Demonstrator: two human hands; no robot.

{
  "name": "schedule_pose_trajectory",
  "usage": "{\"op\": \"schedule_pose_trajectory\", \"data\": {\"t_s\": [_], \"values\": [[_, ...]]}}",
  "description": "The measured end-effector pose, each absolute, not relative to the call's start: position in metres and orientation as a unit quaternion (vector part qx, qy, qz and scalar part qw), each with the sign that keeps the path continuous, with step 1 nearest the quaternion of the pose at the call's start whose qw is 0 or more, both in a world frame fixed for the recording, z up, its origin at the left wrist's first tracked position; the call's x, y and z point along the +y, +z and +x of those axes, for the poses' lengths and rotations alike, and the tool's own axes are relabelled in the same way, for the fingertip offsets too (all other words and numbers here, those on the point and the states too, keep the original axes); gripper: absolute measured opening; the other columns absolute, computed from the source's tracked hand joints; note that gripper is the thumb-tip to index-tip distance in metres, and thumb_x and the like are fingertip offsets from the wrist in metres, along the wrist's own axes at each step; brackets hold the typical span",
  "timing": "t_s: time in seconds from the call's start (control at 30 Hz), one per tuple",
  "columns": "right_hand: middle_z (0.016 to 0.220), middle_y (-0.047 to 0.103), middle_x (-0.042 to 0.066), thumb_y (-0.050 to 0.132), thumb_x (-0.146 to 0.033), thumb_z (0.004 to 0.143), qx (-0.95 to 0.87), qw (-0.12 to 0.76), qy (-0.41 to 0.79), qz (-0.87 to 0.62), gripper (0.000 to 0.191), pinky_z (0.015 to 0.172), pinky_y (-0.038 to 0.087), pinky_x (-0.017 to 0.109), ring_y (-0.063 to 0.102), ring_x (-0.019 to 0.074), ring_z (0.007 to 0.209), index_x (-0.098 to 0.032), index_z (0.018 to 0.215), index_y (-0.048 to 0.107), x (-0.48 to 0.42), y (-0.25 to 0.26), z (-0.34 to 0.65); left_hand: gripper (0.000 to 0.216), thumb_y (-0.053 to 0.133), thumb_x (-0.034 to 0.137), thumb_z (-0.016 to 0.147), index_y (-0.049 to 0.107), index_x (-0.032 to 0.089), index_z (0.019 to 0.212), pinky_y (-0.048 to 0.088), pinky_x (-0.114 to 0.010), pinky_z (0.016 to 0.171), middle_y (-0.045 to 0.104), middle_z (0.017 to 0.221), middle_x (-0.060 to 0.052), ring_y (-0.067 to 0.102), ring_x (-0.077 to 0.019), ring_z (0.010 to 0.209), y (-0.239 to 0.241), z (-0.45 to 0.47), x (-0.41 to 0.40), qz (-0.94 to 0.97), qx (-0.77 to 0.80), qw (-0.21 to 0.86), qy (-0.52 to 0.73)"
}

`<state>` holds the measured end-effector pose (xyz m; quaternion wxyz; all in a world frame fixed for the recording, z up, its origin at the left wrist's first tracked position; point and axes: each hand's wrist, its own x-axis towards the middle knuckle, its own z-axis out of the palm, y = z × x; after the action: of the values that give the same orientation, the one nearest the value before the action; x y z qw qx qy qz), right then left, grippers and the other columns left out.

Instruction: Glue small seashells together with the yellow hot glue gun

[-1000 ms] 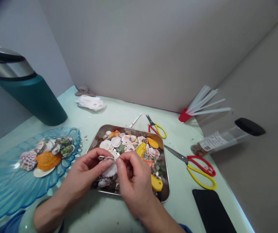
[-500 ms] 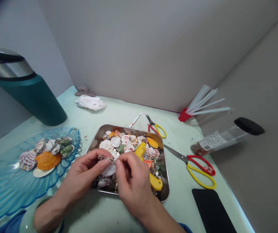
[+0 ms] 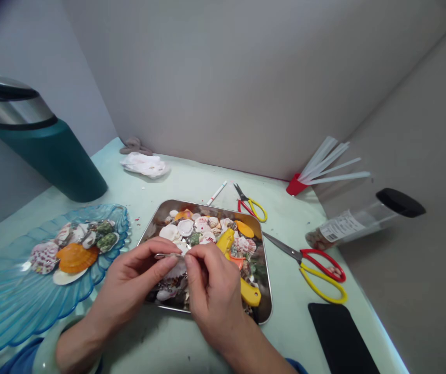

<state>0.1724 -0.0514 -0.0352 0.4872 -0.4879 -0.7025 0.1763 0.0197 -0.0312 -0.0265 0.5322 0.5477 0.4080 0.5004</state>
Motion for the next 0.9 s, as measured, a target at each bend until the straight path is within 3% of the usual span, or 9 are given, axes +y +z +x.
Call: {"op": "schedule_pose_trajectory", "data": {"t_s": [0.17,0.33,0.77,0.9], "values": [[0.085,0.063,0.002,0.048,-0.012,0.092,-0.708,0.490,0.173,-0.479,0.012,0.069,0.044,0.025,0.060,0.0141,0.077,-0.020,0.094,0.056,-0.0514,-0.0356,0.1723,0.011,0.064,0.015,0.083,0.071,0.023,0.086,0.047,-0.020,0.078,0.069,0.086,0.000,0.062,-0.0128,0.085,-0.0282,0.0182,-0.0329,0.618,0.395,0.436,0.521],[0.086,0.063,0.002,0.047,-0.010,0.092,-0.713,0.482,0.181,-0.476,0.014,0.070,0.044,0.026,0.060,0.0145,0.078,-0.020,0.097,0.056,-0.0516,-0.0346,0.1721,0.010,0.064,0.015,0.083,0.071,0.022,0.085,0.047,-0.023,0.079,0.070,0.085,-0.001,0.063,-0.0142,0.084,-0.0269,0.0179,-0.0340,0.637,0.401,0.407,0.518],[0.080,0.061,0.001,0.049,-0.011,0.091,-0.706,0.490,0.178,-0.479,0.012,0.064,0.042,0.026,0.058,0.0139,0.071,-0.020,0.090,0.056,-0.0519,-0.0341,0.1723,0.015,0.069,0.027,0.080,0.070,0.023,0.094,0.048,-0.022,0.069,0.071,0.085,0.000,0.063,-0.0146,0.077,-0.0281,0.0199,-0.0345,0.554,0.459,0.525,0.455],[0.078,0.060,0.001,0.049,-0.011,0.091,-0.708,0.488,0.185,-0.475,0.012,0.063,0.042,0.026,0.057,0.0135,0.069,-0.019,0.089,0.057,-0.0529,-0.0336,0.1724,0.008,0.068,0.026,0.080,0.069,0.021,0.085,0.048,-0.022,0.068,0.071,0.080,0.000,0.063,-0.0140,0.075,-0.0280,0.0203,-0.0343,0.538,0.448,0.541,0.466]]}}
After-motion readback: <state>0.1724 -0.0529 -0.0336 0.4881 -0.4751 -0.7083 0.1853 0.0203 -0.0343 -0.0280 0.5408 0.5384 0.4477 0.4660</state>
